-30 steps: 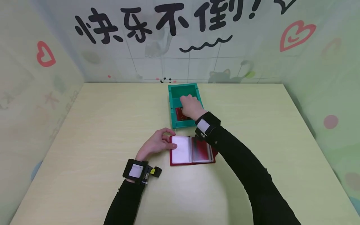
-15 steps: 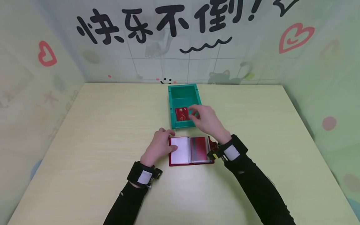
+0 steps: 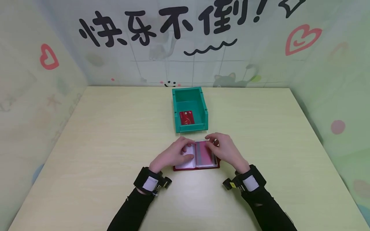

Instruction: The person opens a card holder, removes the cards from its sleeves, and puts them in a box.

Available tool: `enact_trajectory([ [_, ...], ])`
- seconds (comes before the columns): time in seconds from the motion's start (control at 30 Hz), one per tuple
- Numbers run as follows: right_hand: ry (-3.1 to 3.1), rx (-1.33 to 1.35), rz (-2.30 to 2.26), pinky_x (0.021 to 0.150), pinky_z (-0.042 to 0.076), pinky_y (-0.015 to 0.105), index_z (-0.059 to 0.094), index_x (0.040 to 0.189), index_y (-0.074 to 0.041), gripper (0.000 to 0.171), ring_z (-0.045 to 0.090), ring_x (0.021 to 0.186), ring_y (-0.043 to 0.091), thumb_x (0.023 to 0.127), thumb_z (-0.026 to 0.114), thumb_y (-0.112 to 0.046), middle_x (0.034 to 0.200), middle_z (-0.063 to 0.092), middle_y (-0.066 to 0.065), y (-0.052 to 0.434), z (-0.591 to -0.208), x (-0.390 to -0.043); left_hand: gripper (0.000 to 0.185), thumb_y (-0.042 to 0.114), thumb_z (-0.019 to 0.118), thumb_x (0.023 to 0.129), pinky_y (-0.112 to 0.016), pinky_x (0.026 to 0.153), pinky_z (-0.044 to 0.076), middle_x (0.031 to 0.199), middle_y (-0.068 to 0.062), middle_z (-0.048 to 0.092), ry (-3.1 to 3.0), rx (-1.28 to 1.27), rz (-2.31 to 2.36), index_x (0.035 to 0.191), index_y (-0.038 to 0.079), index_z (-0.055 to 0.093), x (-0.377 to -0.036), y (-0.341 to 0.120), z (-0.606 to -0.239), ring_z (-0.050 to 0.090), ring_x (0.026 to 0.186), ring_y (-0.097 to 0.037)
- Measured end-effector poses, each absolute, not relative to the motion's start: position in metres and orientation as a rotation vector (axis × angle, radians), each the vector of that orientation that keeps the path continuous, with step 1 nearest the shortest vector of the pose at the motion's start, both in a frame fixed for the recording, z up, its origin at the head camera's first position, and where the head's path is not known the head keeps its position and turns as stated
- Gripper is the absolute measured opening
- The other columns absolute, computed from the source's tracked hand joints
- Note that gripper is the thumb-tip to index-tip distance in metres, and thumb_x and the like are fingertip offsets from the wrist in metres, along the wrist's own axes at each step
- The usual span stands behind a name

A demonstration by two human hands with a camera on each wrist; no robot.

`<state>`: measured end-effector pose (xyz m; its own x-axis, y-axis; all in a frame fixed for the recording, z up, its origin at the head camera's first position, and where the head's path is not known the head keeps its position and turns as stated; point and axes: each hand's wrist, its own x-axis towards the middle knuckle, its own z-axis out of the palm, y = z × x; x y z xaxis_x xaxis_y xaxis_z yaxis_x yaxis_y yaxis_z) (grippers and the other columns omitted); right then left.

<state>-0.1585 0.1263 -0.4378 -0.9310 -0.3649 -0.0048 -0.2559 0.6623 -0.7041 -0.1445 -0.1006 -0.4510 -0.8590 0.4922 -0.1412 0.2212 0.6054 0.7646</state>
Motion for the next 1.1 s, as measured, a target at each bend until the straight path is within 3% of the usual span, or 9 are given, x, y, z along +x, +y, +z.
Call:
enact_trajectory([
  [0.3,2.692,-0.611,-1.156,0.061,0.046,0.021,0.067,0.125,0.002,0.035,0.054,0.075,0.015,0.094,0.069,-0.013,0.086,0.060,0.007,0.138,-0.462,-0.162,0.071,0.026,0.073,0.091,-0.039,0.090,0.051,0.125,-0.015,0.048,2.505,0.517,1.002,0.153,0.014,0.041,-0.151,-0.095,-0.455,0.050,0.110,-0.024],
  [0.6,2.547,-0.514,-1.362,0.061,0.045,0.021,0.065,0.127,-0.002,0.036,0.054,0.076,0.017,0.094,0.070,-0.016,0.088,0.057,0.008,0.144,-0.475,-0.164,0.062,0.029,0.073,0.091,-0.039,0.090,0.050,0.123,-0.015,0.050,2.445,0.498,1.055,0.148,0.017,0.050,-0.158,-0.098,-0.457,0.049,0.111,-0.025],
  [0.87,2.475,-0.418,-1.429,0.061,0.048,0.025,0.065,0.127,-0.004,0.035,0.056,0.080,0.020,0.097,0.068,-0.022,0.095,0.057,0.012,0.149,-0.477,-0.166,0.060,0.030,0.070,0.093,-0.031,0.082,0.046,0.122,-0.015,0.051,2.391,0.532,1.100,0.148,0.018,0.049,-0.161,-0.102,-0.459,0.047,0.111,-0.024],
  [1.1,2.502,-0.352,-1.507,0.065,0.049,0.027,0.067,0.121,-0.004,0.024,0.056,0.084,0.023,0.101,0.055,-0.011,0.104,0.059,0.016,0.146,-0.476,-0.166,0.053,0.029,0.068,0.095,-0.029,0.081,0.046,0.119,-0.013,0.051,2.358,0.553,1.154,0.144,0.017,0.053,-0.165,-0.104,-0.460,0.047,0.108,-0.023],
])
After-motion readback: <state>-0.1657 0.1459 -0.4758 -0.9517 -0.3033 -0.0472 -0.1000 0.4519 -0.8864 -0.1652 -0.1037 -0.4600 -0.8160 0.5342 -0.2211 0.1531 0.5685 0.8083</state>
